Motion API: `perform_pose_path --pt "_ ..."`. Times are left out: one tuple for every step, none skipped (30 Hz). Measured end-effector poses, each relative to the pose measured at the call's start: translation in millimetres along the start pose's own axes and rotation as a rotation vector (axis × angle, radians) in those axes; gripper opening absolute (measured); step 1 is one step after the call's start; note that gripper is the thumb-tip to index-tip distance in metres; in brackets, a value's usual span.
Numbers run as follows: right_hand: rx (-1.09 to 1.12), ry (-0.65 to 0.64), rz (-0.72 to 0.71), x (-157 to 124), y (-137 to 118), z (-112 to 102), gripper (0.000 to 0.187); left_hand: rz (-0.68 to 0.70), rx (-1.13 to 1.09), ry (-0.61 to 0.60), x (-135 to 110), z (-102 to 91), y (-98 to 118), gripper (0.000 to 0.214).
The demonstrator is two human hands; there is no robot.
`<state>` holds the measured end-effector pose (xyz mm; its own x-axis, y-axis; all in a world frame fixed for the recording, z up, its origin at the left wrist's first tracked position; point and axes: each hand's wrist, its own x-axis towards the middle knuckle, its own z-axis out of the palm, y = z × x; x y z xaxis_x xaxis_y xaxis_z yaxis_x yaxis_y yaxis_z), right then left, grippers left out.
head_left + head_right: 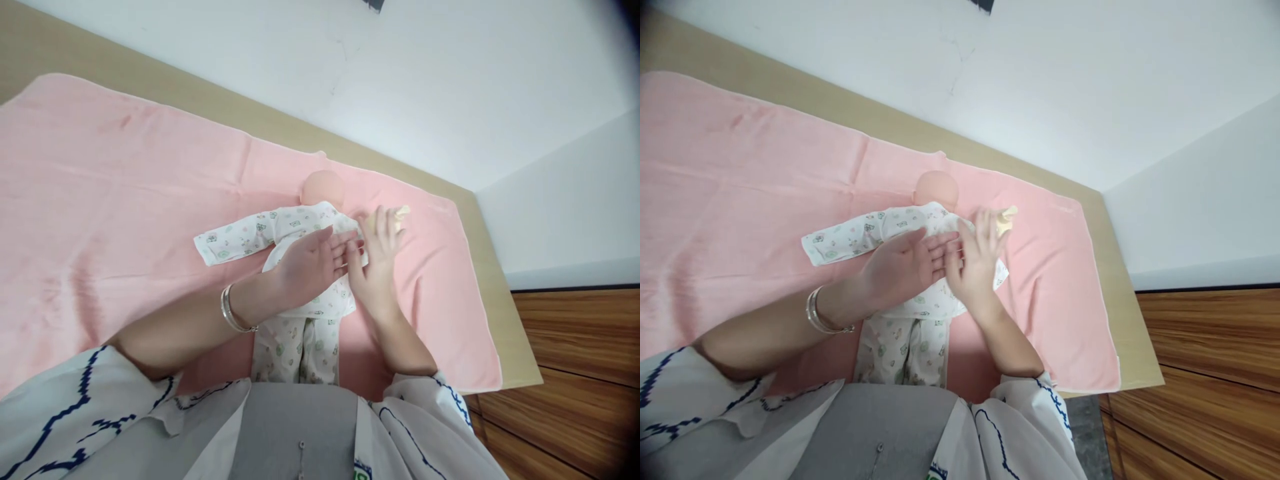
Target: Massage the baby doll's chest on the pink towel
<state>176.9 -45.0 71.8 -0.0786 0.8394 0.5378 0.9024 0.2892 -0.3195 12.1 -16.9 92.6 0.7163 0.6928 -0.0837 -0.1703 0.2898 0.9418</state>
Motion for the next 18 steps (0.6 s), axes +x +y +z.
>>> perform_pose_path --pt "0.028 -0.021 -0.060 -3.3 -9.3 3.0 0.055 -0.015 -0.077 -0.013 -5.0 -0.7 4.6 0.072" --pt "0.045 -0.035 -0.105 -6.1 -17.3 6.0 0.057 -0.038 -0.180 -0.028 -9.1 -1.9 9.8 0.071" --pt "0.049 -0.050 -0.137 -8.0 -24.2 8.5 0.059 -0.065 -0.295 -0.045 -12.0 -3.7 15.4 0.070" --pt "0.038 -0.065 -0.162 -9.3 -30.3 10.2 0.062 -0.092 -0.405 -0.054 -13.8 -6.1 20.8 0.068" --pt "0.020 -0.086 -0.195 -9.9 -36.0 11.0 0.065 -0.114 -0.502 -0.046 -14.8 -8.6 25.5 0.067" --pt "0.002 -0.115 -0.240 -10.2 -41.9 10.9 0.069 -0.129 -0.580 -0.023 -15.3 -10.7 28.9 0.066" --pt "-0.013 -0.144 -0.298 -10.2 -48.4 9.9 0.074 -0.136 -0.637 0.020 -15.8 -11.4 30.2 0.064" --pt "-0.021 -0.168 -0.367 -10.1 -55.7 8.4 0.079 -0.133 -0.673 0.075 -17.0 -10.1 29.0 0.061" --pt "-0.026 -0.188 -0.440 -10.0 -63.6 6.6 0.083 -0.127 -0.692 0.130 -19.1 -6.2 24.9 0.059" --pt "-0.027 -0.203 -0.510 -9.9 -71.6 5.0 0.086 -0.096 -0.692 0.193 -22.3 0.6 18.1 0.057" --pt "-0.026 -0.214 -0.570 -9.7 -79.1 3.9 0.086 -0.033 -0.672 0.268 -26.3 9.9 9.0 0.055" --pt "-0.026 -0.221 -0.611 -9.2 -85.3 3.4 0.084 0.031 -0.654 0.320 -30.8 20.8 -1.3 0.055" --pt "-0.024 -0.228 -0.631 -8.5 -89.7 3.6 0.081 0.211 -0.589 0.466 -34.9 32.1 -11.6 0.058" --pt "-0.020 -0.234 -0.626 -7.3 -91.8 4.5 0.077 0.401 -0.512 0.599 -38.0 42.1 -20.5 0.062" --pt "-0.014 -0.237 -0.602 -5.7 -91.5 5.8 0.073 0.527 -0.433 0.680 -39.6 49.4 -26.6 0.066" --pt "-0.005 -0.236 -0.570 -3.6 -89.1 7.3 0.070 0.544 -0.357 0.677 -39.5 52.9 -28.9 0.066" --pt "0.006 -0.235 -0.538 -1.2 -85.0 8.7 0.068 0.485 -0.295 0.627 -38.0 52.3 -27.1 0.064" --pt "0.023 -0.225 -0.509 1.4 -79.8 9.7 0.068 0.393 -0.247 0.565 -35.6 47.9 -21.4 0.062"
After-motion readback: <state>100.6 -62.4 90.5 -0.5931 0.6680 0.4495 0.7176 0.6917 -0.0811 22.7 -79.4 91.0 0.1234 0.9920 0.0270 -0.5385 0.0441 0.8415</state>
